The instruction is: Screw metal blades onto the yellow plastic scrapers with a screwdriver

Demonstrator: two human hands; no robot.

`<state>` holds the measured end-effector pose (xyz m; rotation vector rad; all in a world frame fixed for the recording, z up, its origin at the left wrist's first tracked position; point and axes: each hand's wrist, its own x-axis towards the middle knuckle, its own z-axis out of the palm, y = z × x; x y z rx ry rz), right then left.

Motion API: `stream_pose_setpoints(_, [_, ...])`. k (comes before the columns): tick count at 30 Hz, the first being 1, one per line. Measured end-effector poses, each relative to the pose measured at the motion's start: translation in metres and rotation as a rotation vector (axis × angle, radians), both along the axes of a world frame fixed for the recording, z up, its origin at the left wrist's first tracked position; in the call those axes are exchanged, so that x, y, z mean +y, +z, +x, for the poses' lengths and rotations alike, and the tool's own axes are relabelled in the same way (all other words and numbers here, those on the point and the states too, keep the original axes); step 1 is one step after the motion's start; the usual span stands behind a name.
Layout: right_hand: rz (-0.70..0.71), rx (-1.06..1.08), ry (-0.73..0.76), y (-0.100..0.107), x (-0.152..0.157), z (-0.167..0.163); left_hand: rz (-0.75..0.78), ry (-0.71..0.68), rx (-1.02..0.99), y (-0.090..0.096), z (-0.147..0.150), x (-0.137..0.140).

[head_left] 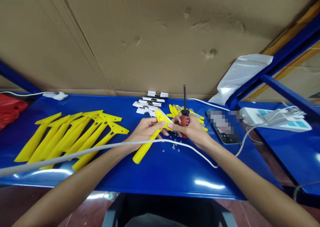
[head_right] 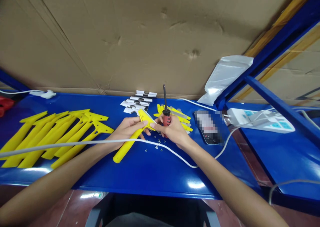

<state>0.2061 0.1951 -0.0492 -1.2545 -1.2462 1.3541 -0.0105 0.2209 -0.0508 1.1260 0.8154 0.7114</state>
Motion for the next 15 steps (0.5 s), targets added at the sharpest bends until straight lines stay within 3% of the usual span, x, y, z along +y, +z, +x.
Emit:
stream_pose_setpoints(5, [0.139, -0.203, -0.039, 0.006, 0.003, 0.013, 0.074, 0.110, -0.104, 0.008, -0.001, 0.002])
stream_pose_setpoints(8, [0.133, -0.271, -0.043, 0.009, 0.005, 0.025, 0.131, 0.245, -0.183, 0.013, -0.002, 0.005])
stream_pose_setpoints(15, [0.243, -0.410, 0.100, 0.013, 0.007, 0.046, 0.319, 0.452, -0.295, 0.017, -0.012, 0.014])
